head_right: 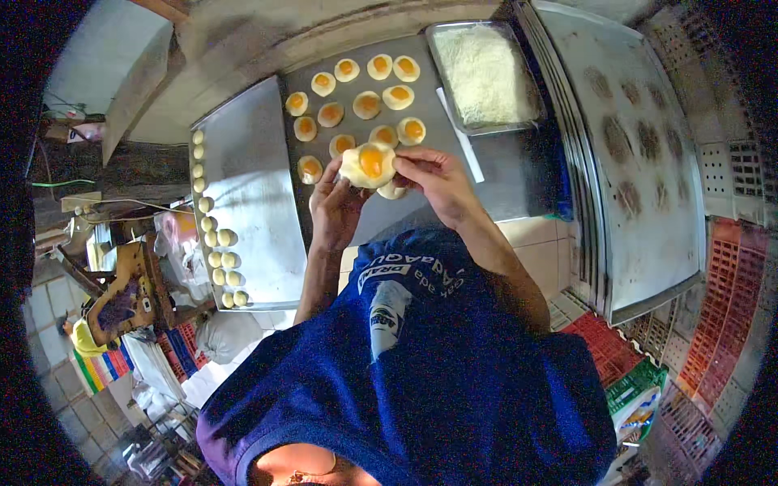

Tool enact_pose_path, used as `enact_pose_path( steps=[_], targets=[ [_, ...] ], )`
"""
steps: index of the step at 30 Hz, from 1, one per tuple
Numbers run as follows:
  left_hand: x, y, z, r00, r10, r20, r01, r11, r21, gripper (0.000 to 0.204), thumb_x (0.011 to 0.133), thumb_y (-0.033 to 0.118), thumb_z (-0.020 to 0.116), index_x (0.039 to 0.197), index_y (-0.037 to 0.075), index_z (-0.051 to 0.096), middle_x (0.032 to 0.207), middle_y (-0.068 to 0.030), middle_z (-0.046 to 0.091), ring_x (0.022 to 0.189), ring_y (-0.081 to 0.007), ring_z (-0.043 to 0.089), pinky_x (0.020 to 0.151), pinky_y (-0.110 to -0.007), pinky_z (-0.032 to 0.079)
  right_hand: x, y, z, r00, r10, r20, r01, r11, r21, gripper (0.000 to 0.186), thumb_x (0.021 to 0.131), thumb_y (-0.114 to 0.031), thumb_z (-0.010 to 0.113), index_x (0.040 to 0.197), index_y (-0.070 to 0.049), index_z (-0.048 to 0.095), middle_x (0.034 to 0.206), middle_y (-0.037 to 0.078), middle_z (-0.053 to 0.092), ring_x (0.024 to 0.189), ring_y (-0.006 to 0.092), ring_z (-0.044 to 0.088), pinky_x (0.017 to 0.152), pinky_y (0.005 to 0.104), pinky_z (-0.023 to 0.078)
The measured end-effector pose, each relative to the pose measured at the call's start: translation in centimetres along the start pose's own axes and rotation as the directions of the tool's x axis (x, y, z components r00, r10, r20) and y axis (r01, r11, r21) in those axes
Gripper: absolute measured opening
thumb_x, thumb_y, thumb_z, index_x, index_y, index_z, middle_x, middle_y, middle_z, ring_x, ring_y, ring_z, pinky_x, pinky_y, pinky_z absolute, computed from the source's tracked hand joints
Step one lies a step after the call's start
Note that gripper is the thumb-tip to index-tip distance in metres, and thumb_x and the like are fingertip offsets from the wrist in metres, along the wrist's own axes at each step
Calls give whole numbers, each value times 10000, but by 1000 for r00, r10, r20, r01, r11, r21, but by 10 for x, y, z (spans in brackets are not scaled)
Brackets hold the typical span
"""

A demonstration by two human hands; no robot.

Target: Filling dough balls with a yellow substance and shaping them on a tray for baking.

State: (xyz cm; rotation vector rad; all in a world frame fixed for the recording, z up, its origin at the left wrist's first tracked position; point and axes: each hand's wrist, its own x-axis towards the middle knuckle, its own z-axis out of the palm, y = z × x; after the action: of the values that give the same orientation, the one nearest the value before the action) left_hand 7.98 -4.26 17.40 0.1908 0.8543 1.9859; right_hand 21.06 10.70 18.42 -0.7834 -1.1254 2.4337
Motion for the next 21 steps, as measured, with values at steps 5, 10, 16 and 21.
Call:
enact_pose_path(
  steps=[5, 10, 16, 21],
  targets=[
    [22, -24, 7, 996, -61, -62, 54, 993, -108, 434, 986, 96, 519, 1400, 1, 428, 1261, -168, 594, 1112, -269, 622, 965, -354, 504, 19, 6, -11, 934, -357, -19, 278, 757, -591, 344, 811, -67, 769, 1140, -14, 684, 965, 125, 691, 760, 165, 641, 693, 238, 524],
    [1, -25, 130, 755, 656, 4, -582, 667, 465, 391, 983, 134, 556, 1335, -27, 502, 1183, -145, 638, 1028, -224, 645, 920, -311, 507, 4, -50, 21, 720, -690, 69, 589, 556, -586, 369, 763, 0, 795, 1113, 22, 679, 1015, 109, 692, 890, 160, 642, 799, 248, 523],
    [8, -7, 95, 930, 361, 74, -367, 889, 275, 380, 986, 148, 558, 1322, -25, 517, 1173, -138, 646, 1006, -194, 644, 884, -280, 504, -25, -97, 38, 695, -636, 336, 675, 414, -611, 420, 688, 22, 832, 1083, 34, 689, 1002, 94, 689, 864, 145, 628, 779, 241, 515],
    [6, -6, 84, 927, 374, -26, -375, 926, -44, 377, 985, 204, 588, 1288, -17, 549, 1155, -134, 655, 1009, -184, 646, 868, -258, 501, -32, -102, 52, 843, -513, 162, 526, 723, -448, 390, 687, 30, 818, 1059, 32, 700, 973, 81, 681, 817, 140, 614, 743, 238, 509]
  ],
)
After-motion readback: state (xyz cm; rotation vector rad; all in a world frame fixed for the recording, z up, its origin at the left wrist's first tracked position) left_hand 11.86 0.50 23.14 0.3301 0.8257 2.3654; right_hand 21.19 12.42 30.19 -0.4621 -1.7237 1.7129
